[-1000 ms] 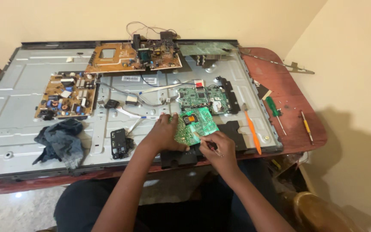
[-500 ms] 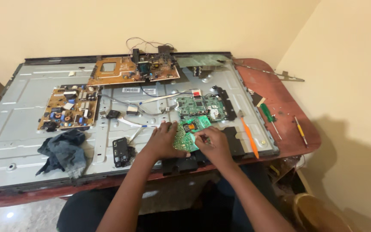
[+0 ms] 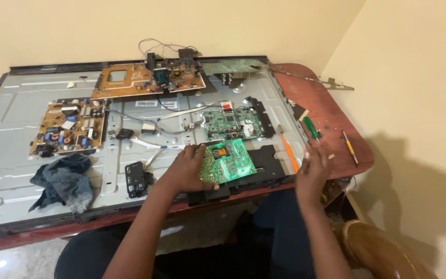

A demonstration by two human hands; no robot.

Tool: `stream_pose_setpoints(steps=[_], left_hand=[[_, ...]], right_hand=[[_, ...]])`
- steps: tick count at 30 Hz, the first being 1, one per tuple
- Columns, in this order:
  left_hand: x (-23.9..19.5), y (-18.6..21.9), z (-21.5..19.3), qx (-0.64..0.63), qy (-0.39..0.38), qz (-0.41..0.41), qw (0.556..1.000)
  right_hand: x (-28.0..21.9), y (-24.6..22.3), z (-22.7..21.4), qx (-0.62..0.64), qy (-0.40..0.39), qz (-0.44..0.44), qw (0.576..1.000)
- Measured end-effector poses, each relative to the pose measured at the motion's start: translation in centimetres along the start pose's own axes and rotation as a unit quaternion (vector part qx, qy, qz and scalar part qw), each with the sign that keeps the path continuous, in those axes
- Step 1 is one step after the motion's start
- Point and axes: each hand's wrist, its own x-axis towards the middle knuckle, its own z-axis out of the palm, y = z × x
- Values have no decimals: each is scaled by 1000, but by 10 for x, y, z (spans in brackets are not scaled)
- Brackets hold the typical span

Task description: The person uses a screwdriver and a toothbrush to clean and adjust components on a green circuit board placed on a disassembled television chassis. The person repeatedly brushes the board surface and occasionally uses the screwdriver to probe or adjust small parts.

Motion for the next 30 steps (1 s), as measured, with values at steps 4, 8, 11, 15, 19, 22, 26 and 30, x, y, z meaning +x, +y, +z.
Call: stream_pose_setpoints(steps=[4,8,11,15,19,22,26,30], left_hand=[[-1,6,0,36,-10,1,999],[-10,6,1,45,-25,-28,998],[-10,6,-2,38,-19,-16,999],[-10,3,-1,35,-24,-12,999],[-8,2,0,27,-25,-6,999],[-9,2,-1,25,-29,-11,999],[-5,4,-7,11,-29,-11,999],[-7,-1,-4,-17,-18,-21,999]], right_hand=[[1,50,12,-156,-60,-122,978],[-11,59,24,-119,-70,-44,989],[-1,41,7,-74,-61,-27,995],[-12,5,-27,138,-272,188,934],[-42,-7,-40,205,-418,255,848],[-49,-6,-28,184,-394,143,889],[-36,-13,-13,139,-367,122,912],[-40,-31,-9,51,-371,150,915]])
